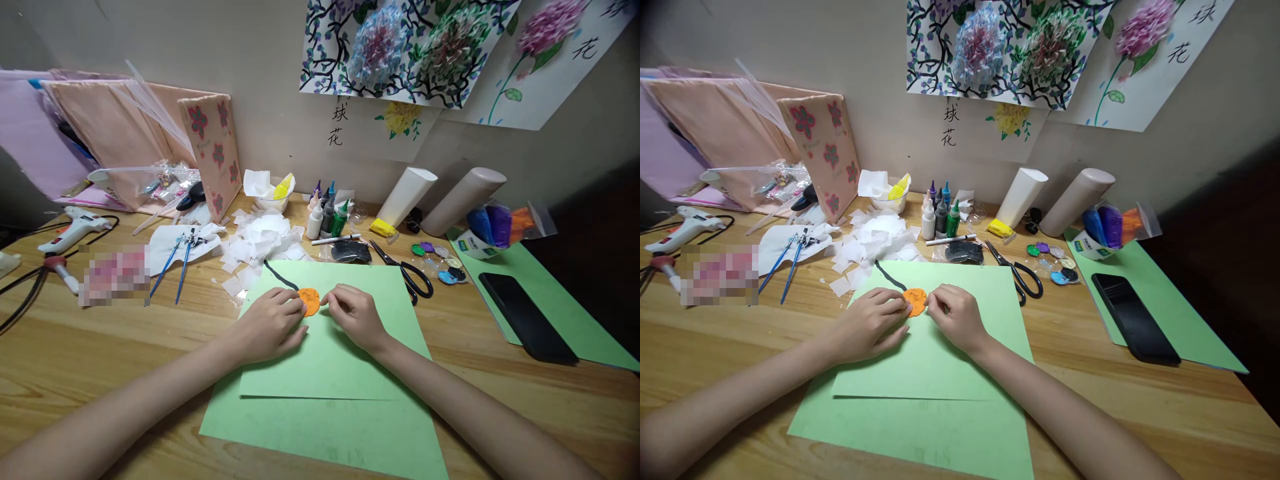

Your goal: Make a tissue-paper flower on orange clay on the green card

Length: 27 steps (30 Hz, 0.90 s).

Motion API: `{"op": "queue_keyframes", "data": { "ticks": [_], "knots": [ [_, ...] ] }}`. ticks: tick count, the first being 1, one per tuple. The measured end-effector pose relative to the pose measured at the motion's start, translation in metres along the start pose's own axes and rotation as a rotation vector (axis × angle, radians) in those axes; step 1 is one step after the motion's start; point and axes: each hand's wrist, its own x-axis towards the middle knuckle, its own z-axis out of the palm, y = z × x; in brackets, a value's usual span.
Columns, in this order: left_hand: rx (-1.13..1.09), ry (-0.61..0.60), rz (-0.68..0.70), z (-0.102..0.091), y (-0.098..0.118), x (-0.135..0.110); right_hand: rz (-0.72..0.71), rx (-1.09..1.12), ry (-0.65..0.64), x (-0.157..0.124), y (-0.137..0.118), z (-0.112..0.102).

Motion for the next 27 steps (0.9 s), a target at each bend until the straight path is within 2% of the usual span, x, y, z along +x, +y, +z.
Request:
{"op": "queue_keyframes", "data": {
  "ticks": [3,9,17,22,27],
  "knots": [
    [-0.036,0.026,-0.014,0.0020,-0.0033,-0.0032,-0.022,-0.022,-0.045,0.0006,0.0002,0.0004],
    [-0.068,0.117,-0.015,0.0035,-0.0096,-0.0088,-0.196,-0.202,-0.144,-0.0014,0.0008,0.0033],
    [-0.009,0.026,-0.075,0.0001,-0.0032,-0.0041,-0.291,-0.405,-0.174,-0.0057,-0.0018,0.0077],
    [-0.032,0.015,-0.100,0.0009,-0.0036,-0.0035,-0.255,-0.351,-0.192,-0.0055,0.0006,0.0062],
    [-0.155,0.159,-0.127,0.0017,-0.0064,-0.0099,-0.207,-0.192,-0.107,-0.0070,0.0021,0.0022]
  ]
}}
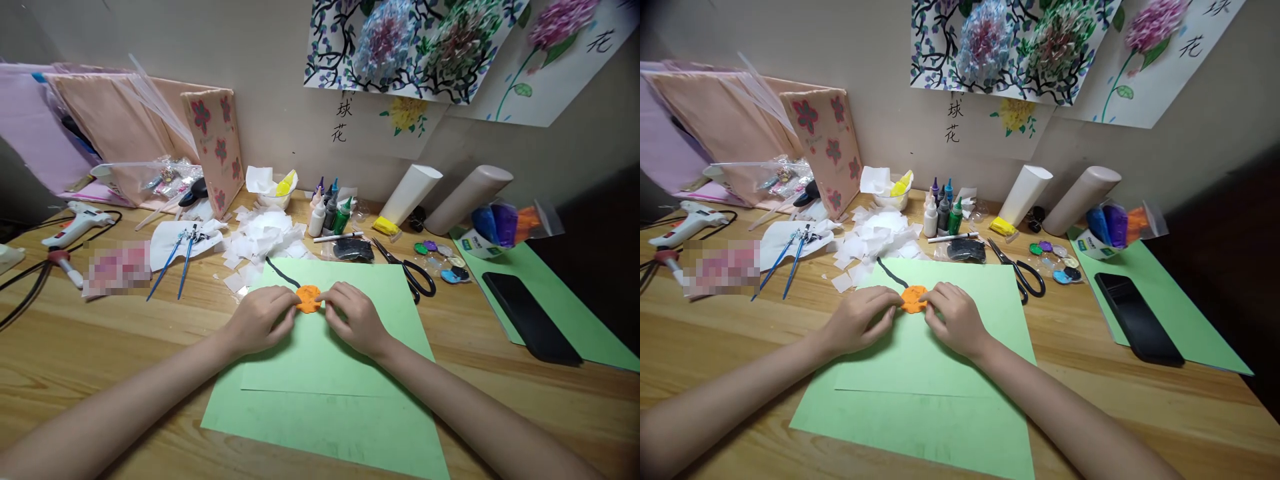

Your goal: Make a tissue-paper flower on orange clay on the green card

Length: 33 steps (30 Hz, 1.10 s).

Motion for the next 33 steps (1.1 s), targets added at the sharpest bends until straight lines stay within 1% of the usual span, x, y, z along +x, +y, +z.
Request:
{"op": "queue_keyframes", "data": {
  "ticks": [2,5,9,11,12,13,15,17,18,20,21,22,23,24,25,27,30,33],
  "knots": [
    [-0.021,0.019,-0.022,-0.001,0.000,-0.001,-0.021,-0.004,-0.004,-0.001,0.000,0.000],
    [-0.024,0.005,-0.022,-0.001,0.000,-0.001,-0.066,-0.081,-0.076,0.001,-0.001,0.002],
    [-0.038,-0.002,-0.018,0.001,0.000,-0.001,-0.060,-0.171,-0.125,0.005,-0.004,0.007],
    [-0.048,-0.011,-0.011,0.001,0.000,-0.001,-0.067,-0.179,-0.148,0.006,-0.007,0.008],
    [-0.052,-0.017,-0.002,0.001,0.000,-0.001,-0.072,-0.154,-0.146,0.006,-0.008,0.007],
    [-0.055,-0.030,0.014,0.001,0.000,-0.001,-0.063,-0.110,-0.117,0.007,-0.008,0.006],
    [-0.056,-0.080,0.063,0.000,0.000,0.001,0.002,-0.018,0.015,0.009,-0.002,0.002],
    [-0.051,-0.165,0.109,-0.001,0.000,0.002,0.116,-0.002,0.185,0.013,0.013,-0.008],
    [-0.047,-0.211,0.125,-0.002,0.000,0.003,0.161,-0.035,0.235,0.015,0.026,-0.015],
    [-0.045,-0.280,0.142,-0.003,-0.002,0.004,0.239,-0.111,0.312,0.020,0.056,-0.035],
    [-0.047,-0.299,0.146,-0.004,-0.003,0.005,0.311,-0.195,0.354,0.022,0.073,-0.047],
    [-0.050,-0.312,0.150,-0.004,-0.003,0.006,0.411,-0.301,0.360,0.024,0.090,-0.058],
    [-0.052,-0.324,0.155,-0.005,-0.004,0.007,0.522,-0.393,0.295,0.025,0.107,-0.069],
    [-0.052,-0.336,0.158,-0.005,-0.004,0.008,0.571,-0.421,0.257,0.026,0.121,-0.077],
    [-0.049,-0.349,0.158,-0.006,-0.004,0.008,0.602,-0.439,0.237,0.027,0.134,-0.084],
    [-0.037,-0.372,0.145,-0.007,-0.004,0.010,0.643,-0.461,0.169,0.030,0.153,-0.088],
    [-0.022,-0.391,0.108,-0.007,-0.002,0.009,0.692,-0.492,0.070,0.039,0.167,-0.082],
    [-0.023,-0.383,0.101,-0.006,-0.003,0.007,0.718,-0.532,0.027,0.047,0.167,-0.076]
  ]
}}
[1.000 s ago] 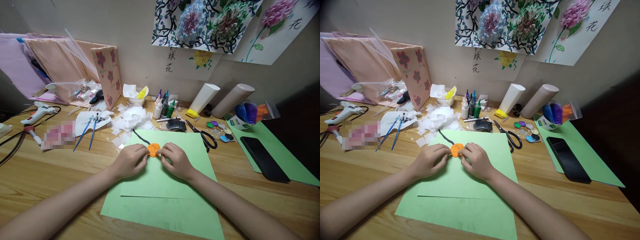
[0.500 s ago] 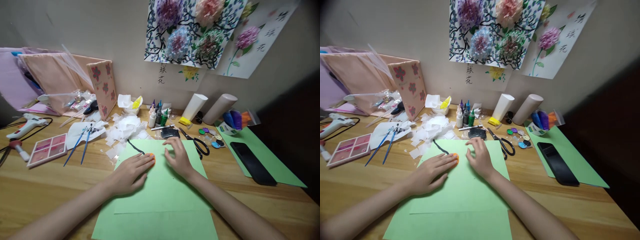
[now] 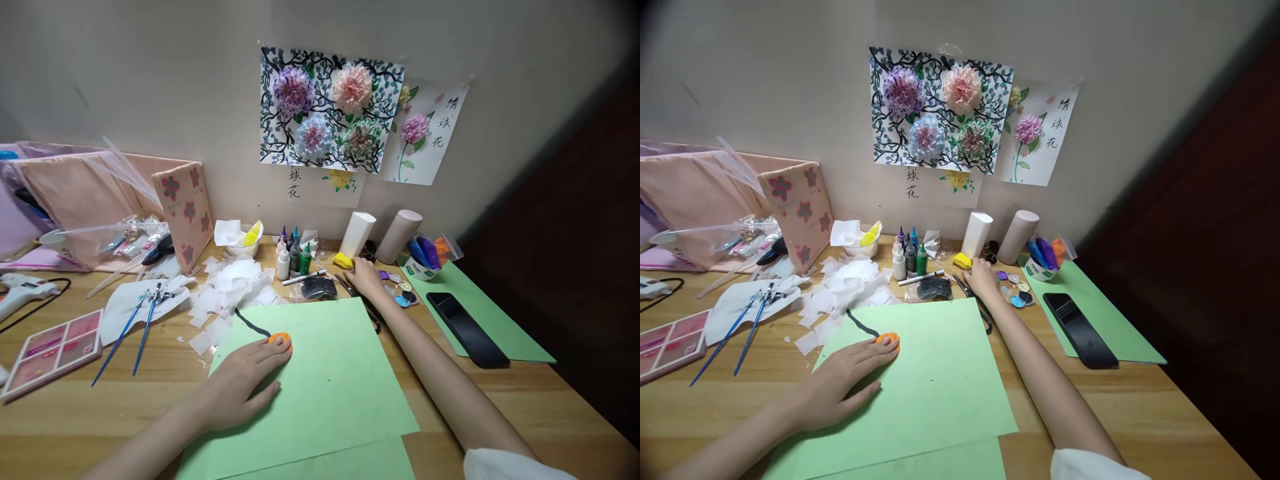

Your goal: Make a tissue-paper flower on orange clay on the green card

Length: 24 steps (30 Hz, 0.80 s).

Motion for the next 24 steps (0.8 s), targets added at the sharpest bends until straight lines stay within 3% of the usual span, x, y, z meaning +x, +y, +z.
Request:
{"op": "queue_keyframes", "data": {
  "ticks": [8,12,15,19,21,24],
  "knots": [
    [0.025,0.074,0.047,0.001,-0.003,-0.002,-0.088,0.012,-0.016,-0.017,0.001,-0.008],
    [0.072,0.071,0.058,0.004,-0.007,-0.003,-0.097,0.049,0.087,-0.026,0.008,-0.022],
    [0.111,0.093,0.066,0.007,-0.009,-0.003,0.076,0.034,0.330,-0.025,0.030,-0.049],
    [0.159,0.172,0.089,0.010,-0.009,-0.003,0.479,0.058,0.655,-0.012,0.083,-0.092],
    [0.165,0.212,0.102,0.010,-0.009,-0.003,0.559,0.096,0.669,-0.006,0.107,-0.108],
    [0.189,0.243,0.141,0.008,-0.010,-0.002,0.554,0.171,0.654,-0.004,0.127,-0.124]
  ]
}}
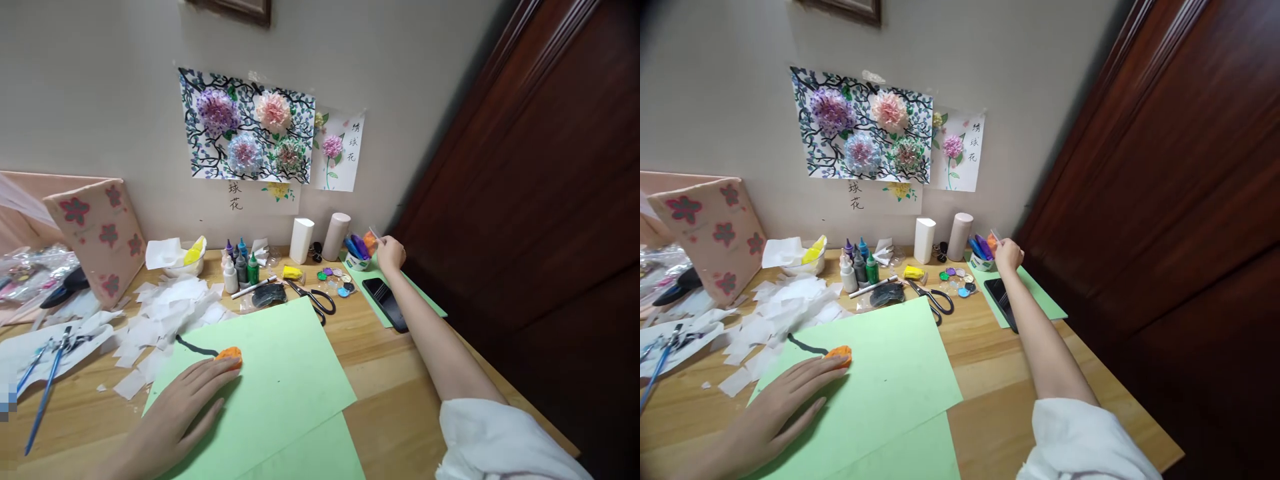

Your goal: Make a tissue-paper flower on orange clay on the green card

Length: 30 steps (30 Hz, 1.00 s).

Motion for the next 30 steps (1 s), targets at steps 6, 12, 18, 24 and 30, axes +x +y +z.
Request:
{"op": "queue_keyframes", "data": {
  "ticks": [6,12,18,24,30],
  "knots": [
    [-0.027,0.066,0.029,-0.001,-0.003,0.000,-0.139,0.281,0.103,-0.024,-0.024,-0.044],
    [-0.255,0.086,-0.223,-0.001,0.001,-0.005,-0.340,0.686,-0.410,-0.113,-0.086,-0.072],
    [-1.279,0.134,-0.351,-0.010,0.001,-0.004,-0.257,1.016,-1.211,-0.215,-0.154,-0.052],
    [-1.866,0.067,-0.399,-0.012,0.000,-0.007,-0.329,1.001,-1.365,-0.272,-0.181,-0.029],
    [-2.057,0.144,-0.603,-0.005,-0.005,-0.008,-0.838,0.838,-1.062,-0.283,-0.175,-0.031]
  ]
}}
